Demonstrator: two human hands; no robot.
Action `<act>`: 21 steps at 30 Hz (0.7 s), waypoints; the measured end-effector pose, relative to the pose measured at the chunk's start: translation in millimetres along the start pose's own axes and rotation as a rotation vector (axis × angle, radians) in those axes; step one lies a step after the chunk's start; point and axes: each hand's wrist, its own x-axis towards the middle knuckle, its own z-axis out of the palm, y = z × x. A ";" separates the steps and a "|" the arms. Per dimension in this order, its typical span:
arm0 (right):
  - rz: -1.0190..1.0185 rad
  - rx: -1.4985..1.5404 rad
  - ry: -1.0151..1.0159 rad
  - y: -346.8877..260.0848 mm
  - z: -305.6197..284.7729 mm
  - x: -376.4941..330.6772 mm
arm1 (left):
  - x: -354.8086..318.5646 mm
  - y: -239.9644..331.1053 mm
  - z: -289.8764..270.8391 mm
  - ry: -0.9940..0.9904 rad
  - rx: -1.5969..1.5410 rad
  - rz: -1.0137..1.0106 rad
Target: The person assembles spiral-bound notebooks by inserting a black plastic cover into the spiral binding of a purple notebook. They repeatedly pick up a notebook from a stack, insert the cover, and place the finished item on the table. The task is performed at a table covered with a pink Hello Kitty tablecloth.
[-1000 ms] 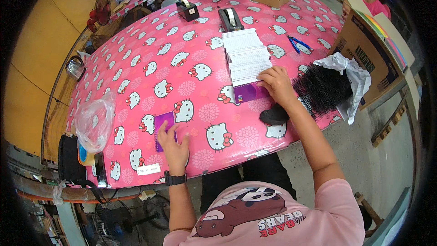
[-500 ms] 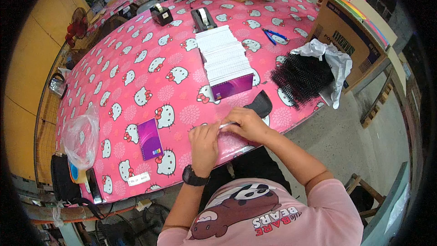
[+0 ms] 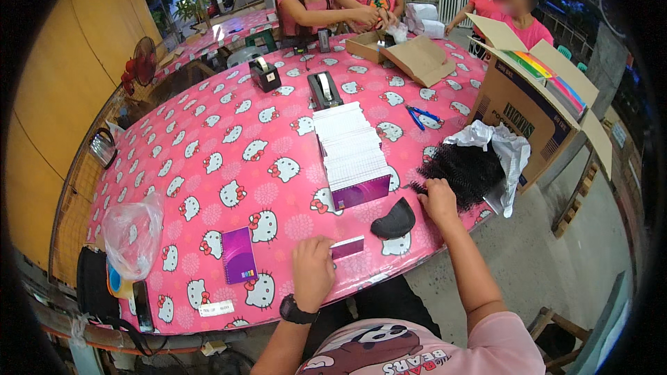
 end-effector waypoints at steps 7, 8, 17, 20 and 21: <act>-0.023 0.068 0.034 8.5 0.2 2.2 | -2.9 5.1 1.6 -0.014 -0.026 0.053; -0.035 0.086 0.056 9.3 -1.7 2.3 | -3.2 5.0 2.7 -0.008 -0.024 0.055; 0.005 0.233 0.171 14.1 -18.7 14.3 | 3.5 9.6 14.3 0.011 -0.078 0.028; 0.030 0.244 0.266 14.5 -27.1 16.4 | 5.0 13.1 12.6 -0.004 -0.112 0.016; 0.022 0.288 0.261 13.1 -31.7 14.9 | 5.1 13.5 12.9 -0.009 -0.117 0.016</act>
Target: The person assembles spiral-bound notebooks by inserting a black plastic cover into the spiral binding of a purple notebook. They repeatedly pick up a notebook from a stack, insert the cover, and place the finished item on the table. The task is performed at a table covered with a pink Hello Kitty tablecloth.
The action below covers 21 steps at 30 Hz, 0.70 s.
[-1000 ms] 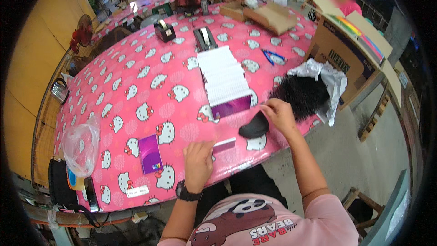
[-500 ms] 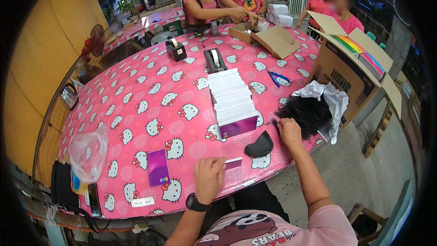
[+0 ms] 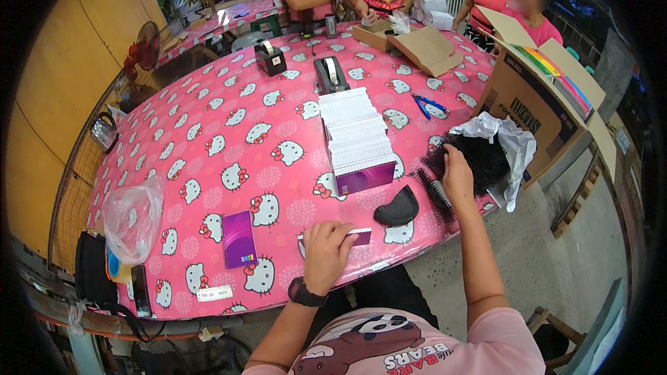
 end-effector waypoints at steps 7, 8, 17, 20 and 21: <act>-0.070 0.602 -0.624 -85.0 -30.0 -37.2 | -0.9 -6.0 4.4 -0.025 0.101 -0.003; -0.104 0.644 -0.666 -91.6 -30.3 -47.0 | 1.0 -4.6 5.7 -0.031 0.086 0.001; -0.036 0.817 -0.690 -98.9 -9.3 -71.3 | 4.7 1.0 2.0 -0.032 0.049 0.009; 0.040 0.824 -0.700 -104.8 -7.0 -72.4 | 3.7 0.7 1.4 -0.024 0.050 0.021; 0.091 0.825 -0.705 -106.7 -6.8 -72.8 | 3.6 0.7 1.6 -0.018 0.051 0.028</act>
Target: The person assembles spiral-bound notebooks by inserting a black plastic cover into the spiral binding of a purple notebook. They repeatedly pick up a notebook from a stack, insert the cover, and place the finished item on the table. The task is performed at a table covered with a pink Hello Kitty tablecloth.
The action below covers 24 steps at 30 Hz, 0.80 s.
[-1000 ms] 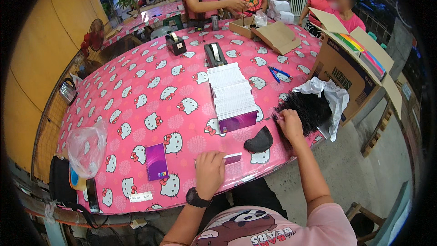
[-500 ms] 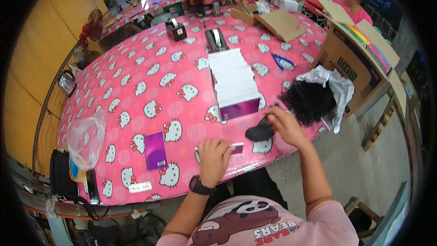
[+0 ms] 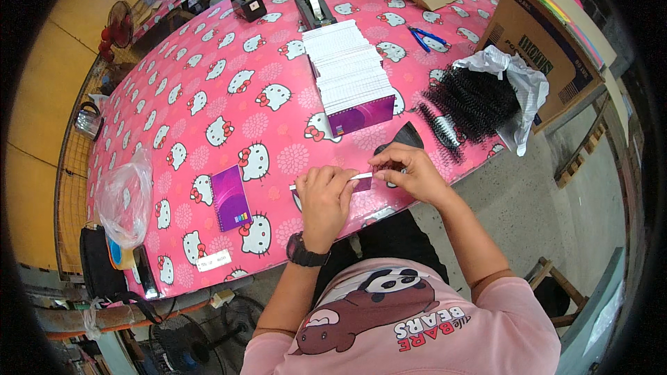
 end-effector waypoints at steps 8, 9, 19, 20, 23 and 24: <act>-0.240 -0.134 -0.137 -0.6 -5.9 2.2 | -1.6 0.1 0.1 -0.016 -0.012 -0.012; -0.264 -0.153 -0.152 1.7 -7.0 1.3 | -4.4 1.9 1.0 -0.032 -0.003 -0.020; -0.109 -0.302 -0.333 -18.4 -16.3 2.6 | 0.0 18.5 -4.2 -0.039 -0.094 0.059; 0.006 -0.269 -0.368 -21.4 -15.6 0.9 | 0.1 20.0 -2.5 -0.046 -0.151 0.067; -0.164 -0.221 -0.252 -6.4 -15.3 -1.0 | -5.9 17.0 -0.2 -0.146 -0.066 0.083; -0.101 -0.258 -0.143 -4.5 -20.4 0.6 | -6.7 14.2 -0.2 -0.176 -0.057 0.089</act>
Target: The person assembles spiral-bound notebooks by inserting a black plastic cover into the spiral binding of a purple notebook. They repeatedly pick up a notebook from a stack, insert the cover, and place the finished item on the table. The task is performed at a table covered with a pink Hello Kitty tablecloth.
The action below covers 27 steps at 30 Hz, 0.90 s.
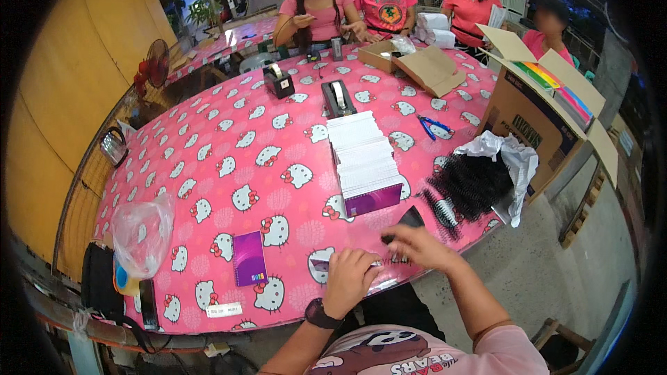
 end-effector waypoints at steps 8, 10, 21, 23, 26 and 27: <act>0.282 -0.497 0.178 37.1 -5.0 -9.4 | -0.5 -4.7 -10.8 -0.093 -0.101 0.019; 0.245 -0.555 0.234 44.8 3.6 -9.0 | -3.4 -10.0 -7.8 -0.122 0.032 0.035; 0.144 -0.562 0.324 49.2 14.7 -5.5 | -4.4 -15.4 -9.6 -0.171 -0.021 0.046; 0.144 -0.563 0.331 51.7 15.0 -5.2 | -3.8 -12.1 -9.8 -0.106 -0.046 0.053; 0.129 -0.570 0.336 54.0 16.0 -5.6 | 1.5 -6.0 -18.0 -0.061 -0.142 0.091; 0.135 -0.568 0.336 53.2 15.7 -5.8 | 0.8 -8.6 -17.5 -0.103 -0.142 0.088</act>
